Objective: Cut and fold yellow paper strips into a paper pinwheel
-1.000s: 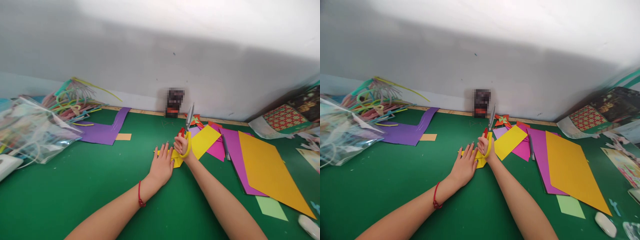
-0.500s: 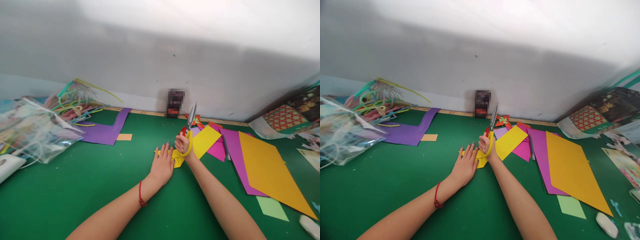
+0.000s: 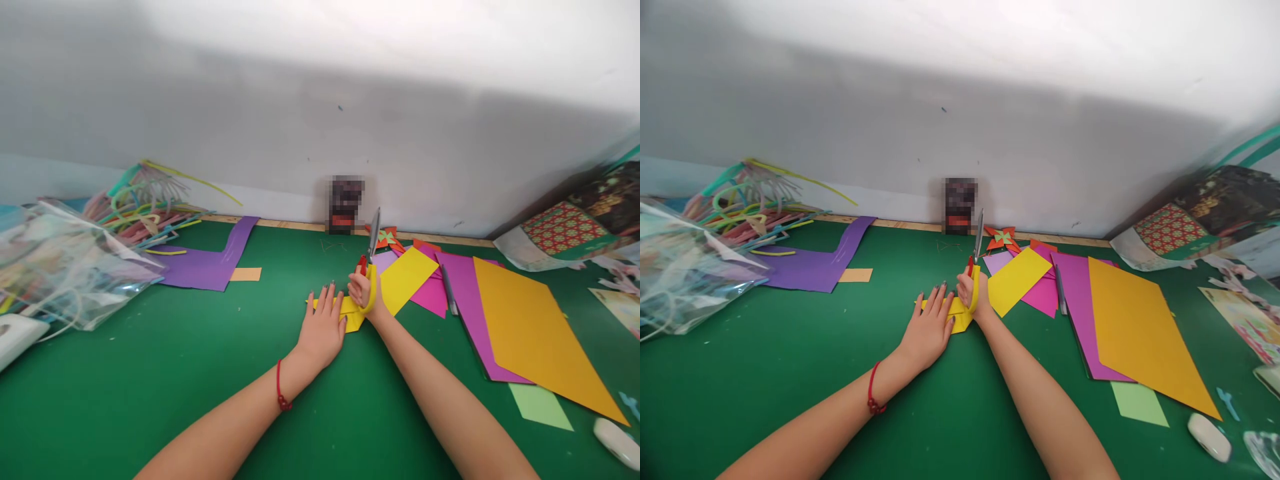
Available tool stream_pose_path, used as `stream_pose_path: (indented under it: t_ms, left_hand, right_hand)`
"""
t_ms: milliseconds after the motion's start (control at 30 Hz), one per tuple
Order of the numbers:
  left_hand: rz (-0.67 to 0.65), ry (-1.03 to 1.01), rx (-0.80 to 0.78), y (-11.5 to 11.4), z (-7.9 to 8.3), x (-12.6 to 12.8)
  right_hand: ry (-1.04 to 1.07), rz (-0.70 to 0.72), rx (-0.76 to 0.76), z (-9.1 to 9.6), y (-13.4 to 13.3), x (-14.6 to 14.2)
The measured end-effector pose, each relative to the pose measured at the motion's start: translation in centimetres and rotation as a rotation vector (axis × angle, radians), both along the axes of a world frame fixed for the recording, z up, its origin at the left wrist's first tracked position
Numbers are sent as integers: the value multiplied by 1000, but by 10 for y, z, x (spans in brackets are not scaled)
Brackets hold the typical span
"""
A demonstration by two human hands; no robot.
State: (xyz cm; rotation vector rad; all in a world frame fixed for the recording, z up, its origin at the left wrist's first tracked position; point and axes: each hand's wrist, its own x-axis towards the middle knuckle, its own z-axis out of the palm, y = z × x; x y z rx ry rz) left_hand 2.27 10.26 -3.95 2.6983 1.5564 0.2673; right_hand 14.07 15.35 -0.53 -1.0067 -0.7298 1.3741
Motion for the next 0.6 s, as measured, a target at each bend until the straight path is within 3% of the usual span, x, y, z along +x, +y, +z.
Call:
stream_pose_path:
  t_ms: [167,300,433,600]
  left_hand:
    - [7,6,-16,0,2,0]
    - [7,16,-22,0,3,0]
    - [0,24,-14,1,3,0]
    - [10,28,-10,1,2,0]
  right_hand:
    - [54,14,107,20,-7,13]
    - [55,73,19,2,-9,12]
    - [74,105,24,-20,-7,11]
    - [147,134,37,-20,-5,16]
